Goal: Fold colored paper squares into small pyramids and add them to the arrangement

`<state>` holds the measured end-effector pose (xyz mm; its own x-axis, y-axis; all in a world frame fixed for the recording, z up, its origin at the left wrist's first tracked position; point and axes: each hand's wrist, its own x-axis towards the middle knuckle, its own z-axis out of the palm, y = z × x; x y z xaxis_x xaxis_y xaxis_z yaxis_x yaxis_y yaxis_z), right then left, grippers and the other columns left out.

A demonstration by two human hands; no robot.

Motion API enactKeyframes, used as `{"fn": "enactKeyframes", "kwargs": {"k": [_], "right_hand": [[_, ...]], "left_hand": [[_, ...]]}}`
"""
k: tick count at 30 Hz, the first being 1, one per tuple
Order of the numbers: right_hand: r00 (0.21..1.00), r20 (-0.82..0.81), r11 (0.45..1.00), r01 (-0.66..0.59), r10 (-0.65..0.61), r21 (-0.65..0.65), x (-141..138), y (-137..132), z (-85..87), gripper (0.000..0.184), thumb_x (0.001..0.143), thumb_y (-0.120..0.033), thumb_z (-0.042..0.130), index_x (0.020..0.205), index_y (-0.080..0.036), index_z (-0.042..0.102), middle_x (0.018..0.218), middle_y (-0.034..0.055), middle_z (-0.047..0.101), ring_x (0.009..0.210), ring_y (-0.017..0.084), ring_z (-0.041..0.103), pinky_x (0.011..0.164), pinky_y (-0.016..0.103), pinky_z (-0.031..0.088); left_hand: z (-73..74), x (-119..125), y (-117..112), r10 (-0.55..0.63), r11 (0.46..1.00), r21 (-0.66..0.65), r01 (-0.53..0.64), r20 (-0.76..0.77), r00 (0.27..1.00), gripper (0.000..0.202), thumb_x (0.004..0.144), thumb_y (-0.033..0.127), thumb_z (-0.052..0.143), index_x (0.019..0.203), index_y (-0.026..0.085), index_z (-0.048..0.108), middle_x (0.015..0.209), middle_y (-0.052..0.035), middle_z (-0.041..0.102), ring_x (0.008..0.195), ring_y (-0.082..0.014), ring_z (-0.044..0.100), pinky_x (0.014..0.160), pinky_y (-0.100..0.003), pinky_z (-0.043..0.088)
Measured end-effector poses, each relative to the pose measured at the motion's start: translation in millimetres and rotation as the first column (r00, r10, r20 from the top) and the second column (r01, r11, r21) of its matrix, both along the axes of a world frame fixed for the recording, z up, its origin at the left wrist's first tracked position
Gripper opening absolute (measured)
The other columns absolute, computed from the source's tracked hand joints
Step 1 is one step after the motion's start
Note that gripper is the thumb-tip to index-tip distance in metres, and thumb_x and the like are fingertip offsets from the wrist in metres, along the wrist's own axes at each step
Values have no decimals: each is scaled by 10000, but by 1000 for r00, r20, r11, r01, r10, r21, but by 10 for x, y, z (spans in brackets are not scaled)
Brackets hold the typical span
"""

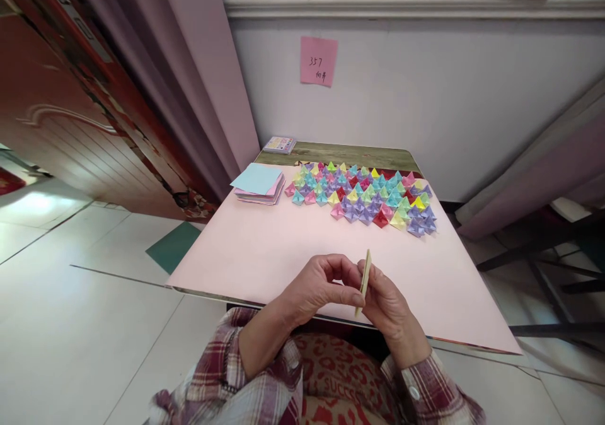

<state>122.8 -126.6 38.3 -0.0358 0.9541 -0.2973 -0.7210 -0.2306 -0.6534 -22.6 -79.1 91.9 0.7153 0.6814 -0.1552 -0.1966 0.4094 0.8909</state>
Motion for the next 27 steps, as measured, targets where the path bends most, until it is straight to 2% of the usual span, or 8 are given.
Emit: {"fn": "enactKeyframes", "kwargs": {"k": [8, 15, 18, 19, 21, 23, 24, 27], "right_hand": [[997, 10, 997, -73, 73, -4, 18, -11, -72, 302, 654, -419, 835, 822, -199, 714, 618, -19, 637, 476, 123, 518, 472, 241, 413], [996, -11, 996, -85, 85, 2, -7, -18, 4, 314, 623, -418, 855, 776, -189, 704, 668, -11, 643, 578, 130, 541, 570, 252, 461], [999, 41, 999, -36, 35, 21, -38, 21, 57, 309, 621, -430, 854, 720, -190, 687, 630, -16, 609, 586, 126, 508, 573, 243, 433], [996, 91, 999, 14, -17, 32, -50, 33, 65, 290, 632, -416, 850, 697, -190, 681, 600, -24, 586, 572, 117, 483, 563, 232, 411], [957, 243, 987, 142, -155, 73, -77, 48, 71, 257, 662, -394, 836, 674, -189, 682, 558, -38, 547, 554, 101, 440, 546, 218, 367], [867, 417, 962, 238, -272, 134, -105, 46, 71, 239, 692, -396, 814, 689, -186, 698, 554, -41, 536, 560, 99, 426, 546, 222, 346], [816, 485, 949, 268, -315, 166, -117, 40, 71, 233, 706, -400, 801, 701, -188, 706, 561, -39, 538, 566, 102, 428, 549, 228, 346], [704, 584, 915, 320, -403, 245, -140, 13, 77, 214, 727, -402, 777, 724, -198, 715, 584, -34, 558, 580, 114, 443, 554, 245, 357]], "left_hand": [[-40, -62, 74, -84, 990, -112, 90, 56, 995, 294, 532, 184, 871, 762, 140, 693, 748, -20, 663, 694, -137, 598, 705, -264, 479], [-61, -86, 74, -88, 989, -119, 93, 45, 995, 275, 592, 256, 838, 787, 145, 679, 763, -42, 671, 683, -156, 612, 696, -286, 487], [-102, -71, 63, 109, 994, 23, -108, -21, 994, 270, 650, 288, 794, 834, 152, 652, 763, -33, 645, 686, -149, 596, 666, -266, 476], [-110, -64, 59, 229, 968, 117, -222, -51, 972, 257, 662, 270, 776, 849, 158, 641, 775, -24, 633, 691, -140, 585, 651, -249, 465], [-113, -53, 52, 467, 843, 348, -410, -96, 879, 206, 672, 211, 734, 842, 175, 624, 790, -4, 604, 685, -119, 550, 625, -221, 439], [-104, -50, 47, 584, 716, 545, -436, -127, 802, 121, 660, 138, 680, 754, 181, 617, 752, 14, 570, 653, -103, 506, 607, -210, 409], [-101, -51, 46, 595, 687, 603, -406, -146, 790, 98, 647, 108, 654, 698, 179, 610, 719, 20, 553, 633, -98, 484, 595, -208, 393], [-118, -63, 47, 513, 750, 580, -318, -207, 833, 87, 632, 86, 620, 622, 168, 592, 638, 29, 520, 583, -87, 446, 545, -205, 351]]}}
